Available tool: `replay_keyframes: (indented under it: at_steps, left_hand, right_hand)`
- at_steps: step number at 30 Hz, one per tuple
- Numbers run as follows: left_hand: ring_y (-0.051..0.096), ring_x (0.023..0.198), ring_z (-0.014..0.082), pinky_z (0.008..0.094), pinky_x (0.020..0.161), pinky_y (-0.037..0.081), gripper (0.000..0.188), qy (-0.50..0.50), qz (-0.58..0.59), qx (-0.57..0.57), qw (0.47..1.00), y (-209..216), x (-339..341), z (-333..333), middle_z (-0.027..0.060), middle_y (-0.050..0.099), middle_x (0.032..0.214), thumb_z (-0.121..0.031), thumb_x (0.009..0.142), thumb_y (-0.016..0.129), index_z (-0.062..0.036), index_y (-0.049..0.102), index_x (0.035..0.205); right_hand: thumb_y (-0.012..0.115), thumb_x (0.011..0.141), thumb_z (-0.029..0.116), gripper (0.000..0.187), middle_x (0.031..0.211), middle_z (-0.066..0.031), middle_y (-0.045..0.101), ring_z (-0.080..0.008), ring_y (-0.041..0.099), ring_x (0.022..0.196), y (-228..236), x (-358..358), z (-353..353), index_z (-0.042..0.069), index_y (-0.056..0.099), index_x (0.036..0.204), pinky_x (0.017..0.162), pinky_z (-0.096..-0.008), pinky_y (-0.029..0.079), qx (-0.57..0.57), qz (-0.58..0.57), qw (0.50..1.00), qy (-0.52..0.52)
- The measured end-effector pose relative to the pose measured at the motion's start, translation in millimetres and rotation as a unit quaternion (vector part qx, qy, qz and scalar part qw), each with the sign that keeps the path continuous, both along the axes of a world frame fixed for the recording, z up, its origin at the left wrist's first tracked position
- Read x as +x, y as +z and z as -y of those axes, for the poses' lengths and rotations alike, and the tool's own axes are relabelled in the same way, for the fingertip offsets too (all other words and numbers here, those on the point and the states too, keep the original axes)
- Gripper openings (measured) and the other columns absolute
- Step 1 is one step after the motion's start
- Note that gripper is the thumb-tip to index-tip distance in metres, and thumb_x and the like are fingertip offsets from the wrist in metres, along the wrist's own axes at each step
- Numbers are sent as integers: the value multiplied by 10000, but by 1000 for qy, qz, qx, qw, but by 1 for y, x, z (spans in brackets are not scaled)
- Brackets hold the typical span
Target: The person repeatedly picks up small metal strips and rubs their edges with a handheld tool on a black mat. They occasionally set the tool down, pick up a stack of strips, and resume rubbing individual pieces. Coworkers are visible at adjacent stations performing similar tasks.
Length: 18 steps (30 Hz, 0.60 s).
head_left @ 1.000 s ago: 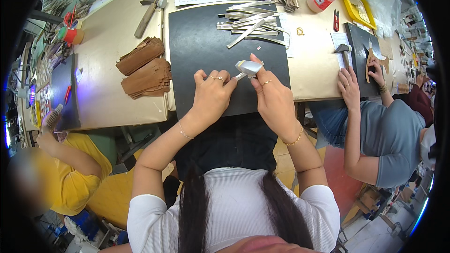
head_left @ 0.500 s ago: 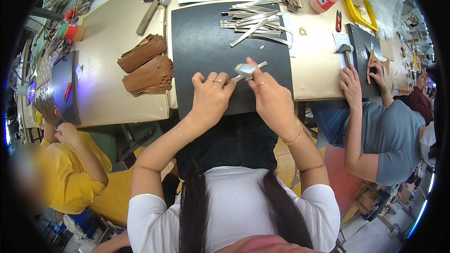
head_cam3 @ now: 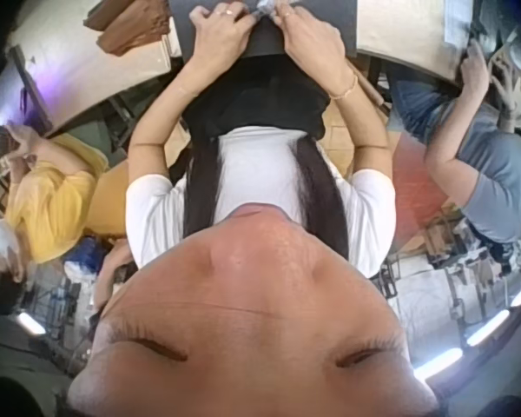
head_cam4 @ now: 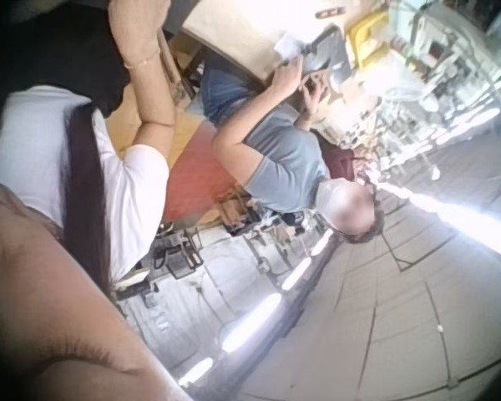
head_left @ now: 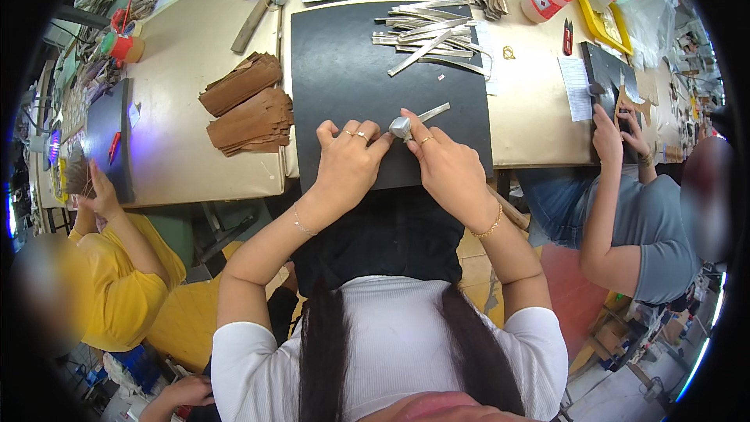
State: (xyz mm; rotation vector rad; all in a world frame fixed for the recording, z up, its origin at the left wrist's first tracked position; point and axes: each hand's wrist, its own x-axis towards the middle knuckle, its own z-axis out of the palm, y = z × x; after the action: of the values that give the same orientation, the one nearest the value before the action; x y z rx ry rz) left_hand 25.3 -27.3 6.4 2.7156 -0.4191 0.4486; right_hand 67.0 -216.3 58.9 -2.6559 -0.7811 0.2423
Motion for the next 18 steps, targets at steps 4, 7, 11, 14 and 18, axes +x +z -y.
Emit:
replay_keyframes:
  at_steps: [4, 7, 11, 14, 18]
  left_hand:
    - [605, 888, 165, 446, 866, 326, 123, 15, -70, -123, 990, 0, 3, -9, -37, 638, 907, -128, 863, 743, -151, 781, 978]
    - [605, 887, 161, 426, 855, 310, 128, 3, -57, -97, 994, -1, 1, -10, -37, 649, 915, -120, 850, 777, -147, 782, 974]
    - [606, 889, 160, 422, 849, 307, 116, -4, -7, -21, 1000, -3, -4, -5, -39, 646, 911, -124, 854, 777, -147, 778, 967]
    - [604, 887, 161, 420, 850, 306, 112, 2, -5, -50, 999, -4, -5, -7, -41, 644, 905, -132, 847, 787, -147, 776, 957]
    - [595, 892, 162, 440, 859, 317, 111, 22, -59, -150, 987, -5, -1, -14, -47, 638, 901, -147, 816, 794, -152, 772, 924]
  right_hand:
    - [572, 1038, 228, 463, 843, -115, 642, -318, 683, 652, 2, 2, 3, 108, 522, 1482, 576, -421, 558, -4, 3, 1000, 7]
    - [573, 1037, 228, 464, 844, -117, 643, -317, 685, 656, 5, 2, 3, 106, 520, 1482, 579, -422, 559, 6, 9, 1000, 11]
    - [575, 1036, 228, 463, 836, -119, 640, -313, 680, 650, 4, -1, -3, 100, 522, 1479, 579, -421, 558, 88, 42, 995, 3]
    - [576, 1036, 228, 470, 830, -117, 637, -309, 675, 642, 3, -3, -3, 98, 517, 1484, 581, -420, 558, 43, 15, 999, 11]
    - [578, 1035, 226, 483, 831, -117, 638, -309, 675, 642, 3, -1, 0, 98, 504, 1495, 584, -420, 560, -10, -8, 1000, 23]
